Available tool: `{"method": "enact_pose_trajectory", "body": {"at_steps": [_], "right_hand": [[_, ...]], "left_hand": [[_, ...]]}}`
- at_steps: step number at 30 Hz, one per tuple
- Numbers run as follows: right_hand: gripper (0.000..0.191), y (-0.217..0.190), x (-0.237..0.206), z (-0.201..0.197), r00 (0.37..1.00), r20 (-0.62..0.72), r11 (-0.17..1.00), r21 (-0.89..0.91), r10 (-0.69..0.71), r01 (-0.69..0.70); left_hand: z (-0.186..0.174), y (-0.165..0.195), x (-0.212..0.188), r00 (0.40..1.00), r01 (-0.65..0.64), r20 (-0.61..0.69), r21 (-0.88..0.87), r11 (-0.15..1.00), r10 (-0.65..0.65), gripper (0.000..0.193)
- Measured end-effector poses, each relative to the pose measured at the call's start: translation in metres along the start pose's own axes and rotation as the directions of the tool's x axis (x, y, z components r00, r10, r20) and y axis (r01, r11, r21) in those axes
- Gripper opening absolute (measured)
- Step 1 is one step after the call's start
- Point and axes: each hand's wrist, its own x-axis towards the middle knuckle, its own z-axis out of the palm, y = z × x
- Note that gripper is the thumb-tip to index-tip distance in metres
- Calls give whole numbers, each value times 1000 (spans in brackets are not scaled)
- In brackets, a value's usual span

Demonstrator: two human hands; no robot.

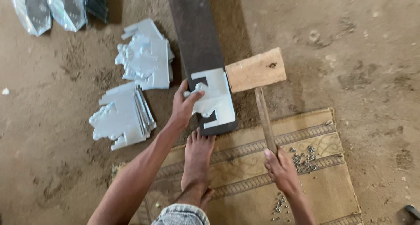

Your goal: The person picks up galvanized sheet-metal bracket pieces one at a time, holds each against a heavy steel bar on the ground, and strikes the edge with a wooden mallet to bend the flange, then stacks the bent piece with finished ones. The pile of completed brackets grows as the work proceeds.

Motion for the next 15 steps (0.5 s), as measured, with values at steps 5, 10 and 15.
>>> {"method": "enact_pose_trajectory", "body": {"at_steps": [5, 10, 15], "right_hand": [[31, -22, -15, 9, 983, -154, 952, 272, -103, 143], [21, -47, -25, 17, 893, -47, 811, -442, -447, 383], [19, -47, -53, 8, 877, -303, 906, -322, -373, 274]], "left_hand": [[0, 0, -2, 998, 68, -14, -24, 997, -68, 51], [-2, 3, 1, 1000, -26, 10, 27, 999, 26, 53], [-5, 0, -1, 998, 61, -6, 27, 998, -61, 52]]}}
